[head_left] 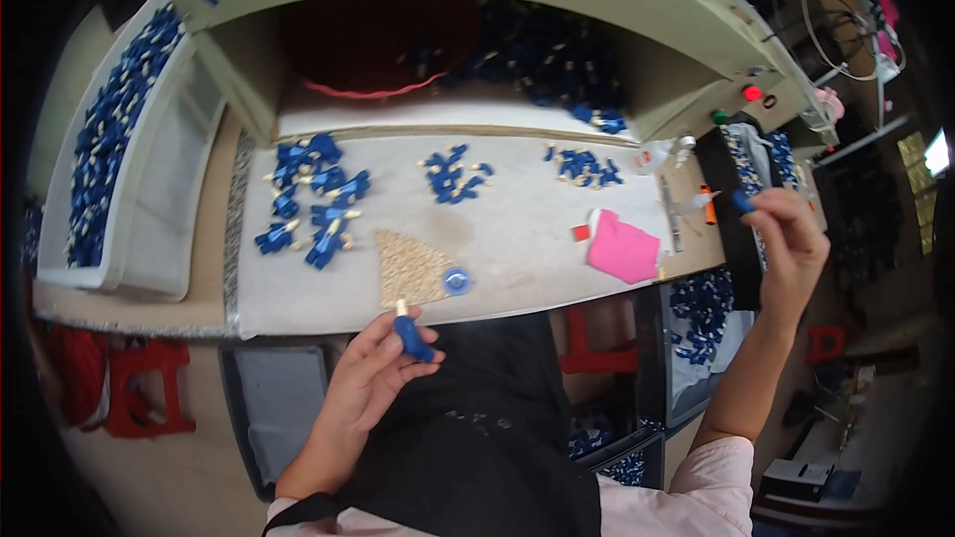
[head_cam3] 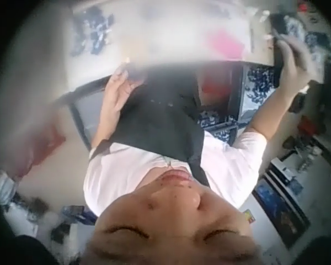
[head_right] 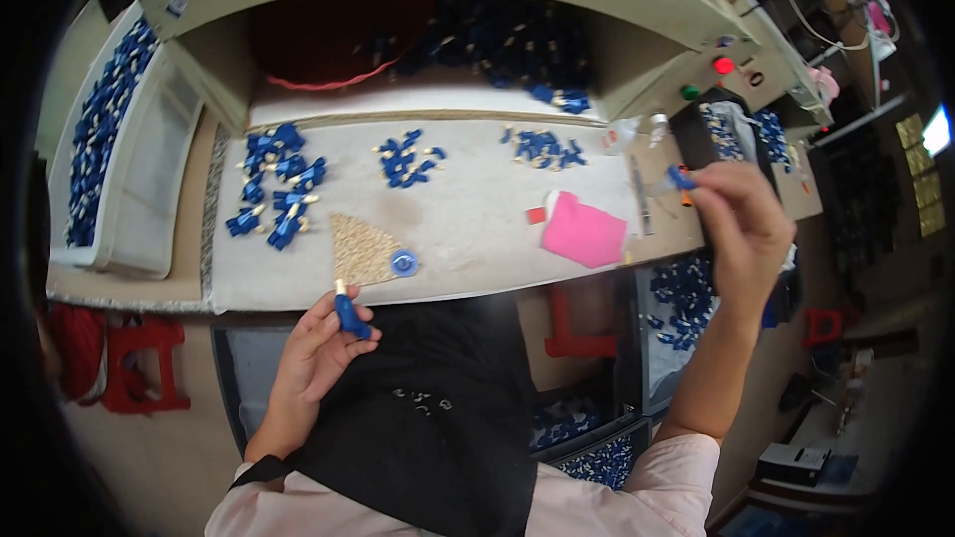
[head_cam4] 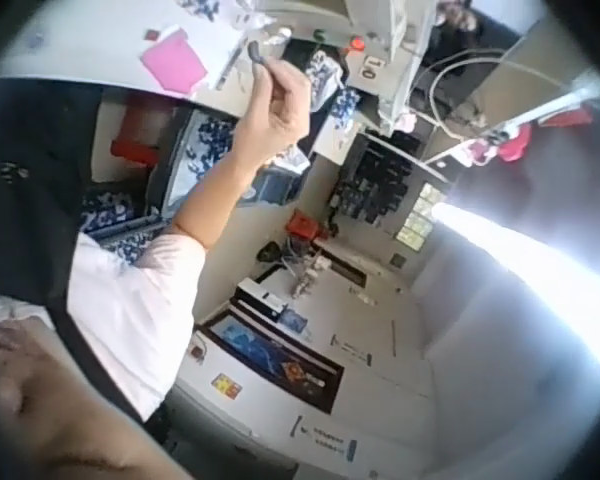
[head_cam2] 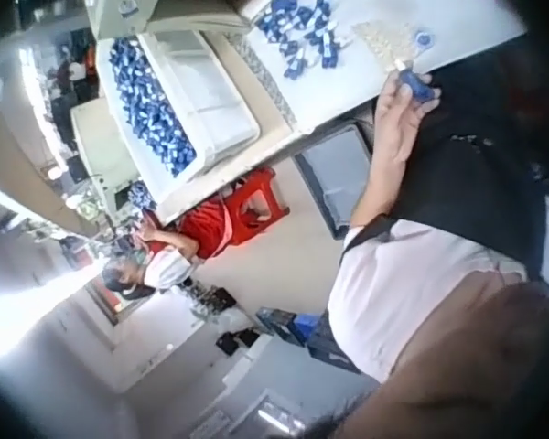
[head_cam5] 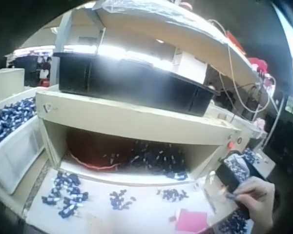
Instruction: The person assembles toy figurines by applying glue and attaching arm pieces to the figurine bodies by hand.
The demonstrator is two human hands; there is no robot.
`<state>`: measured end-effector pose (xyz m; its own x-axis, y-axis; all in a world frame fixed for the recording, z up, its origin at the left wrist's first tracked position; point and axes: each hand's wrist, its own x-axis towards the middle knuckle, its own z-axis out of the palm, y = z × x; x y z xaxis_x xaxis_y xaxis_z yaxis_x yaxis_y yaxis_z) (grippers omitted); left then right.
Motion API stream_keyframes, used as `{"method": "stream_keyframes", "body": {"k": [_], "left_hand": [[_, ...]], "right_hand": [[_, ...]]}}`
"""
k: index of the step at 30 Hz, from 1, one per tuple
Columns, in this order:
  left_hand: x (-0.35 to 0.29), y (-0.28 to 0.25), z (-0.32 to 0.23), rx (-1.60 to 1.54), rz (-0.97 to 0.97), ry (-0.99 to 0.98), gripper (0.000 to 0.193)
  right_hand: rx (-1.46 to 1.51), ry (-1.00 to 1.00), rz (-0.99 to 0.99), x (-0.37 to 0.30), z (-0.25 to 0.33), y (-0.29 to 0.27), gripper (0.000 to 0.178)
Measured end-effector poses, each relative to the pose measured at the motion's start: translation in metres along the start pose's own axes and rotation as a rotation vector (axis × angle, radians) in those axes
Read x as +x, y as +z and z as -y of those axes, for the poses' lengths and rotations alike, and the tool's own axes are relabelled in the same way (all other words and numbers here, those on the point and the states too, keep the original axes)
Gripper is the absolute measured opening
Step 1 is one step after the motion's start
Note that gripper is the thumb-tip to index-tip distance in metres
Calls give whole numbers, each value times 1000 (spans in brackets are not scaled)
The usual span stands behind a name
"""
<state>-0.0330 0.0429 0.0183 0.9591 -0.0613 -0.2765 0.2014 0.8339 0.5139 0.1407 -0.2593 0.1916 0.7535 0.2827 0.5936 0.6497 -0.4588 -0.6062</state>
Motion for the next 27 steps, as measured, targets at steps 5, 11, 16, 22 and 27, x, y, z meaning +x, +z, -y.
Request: {"method": "stream_keyframes", "body": {"k": [5, 11, 16, 22, 27], "left_hand": [[0, -6, -2, -18, 17, -21, 39], [-5, -9, -8, -24, -12, -15, 39], [-4, -14, -7, -32, 4, -3, 39], [-2, -15, -6, -24, 3, -14, 38], [-3, -14, -6, -15, -4, -25, 38]], "right_hand": [[149, 43, 342, -63, -30, 116, 11], [280, -28, 450, -90, -34, 185, 13], [205, -131, 459, -85, -43, 194, 14], [156, -154, 529, -83, -42, 191, 14], [133, -159, 549, -81, -42, 193, 14]]}}
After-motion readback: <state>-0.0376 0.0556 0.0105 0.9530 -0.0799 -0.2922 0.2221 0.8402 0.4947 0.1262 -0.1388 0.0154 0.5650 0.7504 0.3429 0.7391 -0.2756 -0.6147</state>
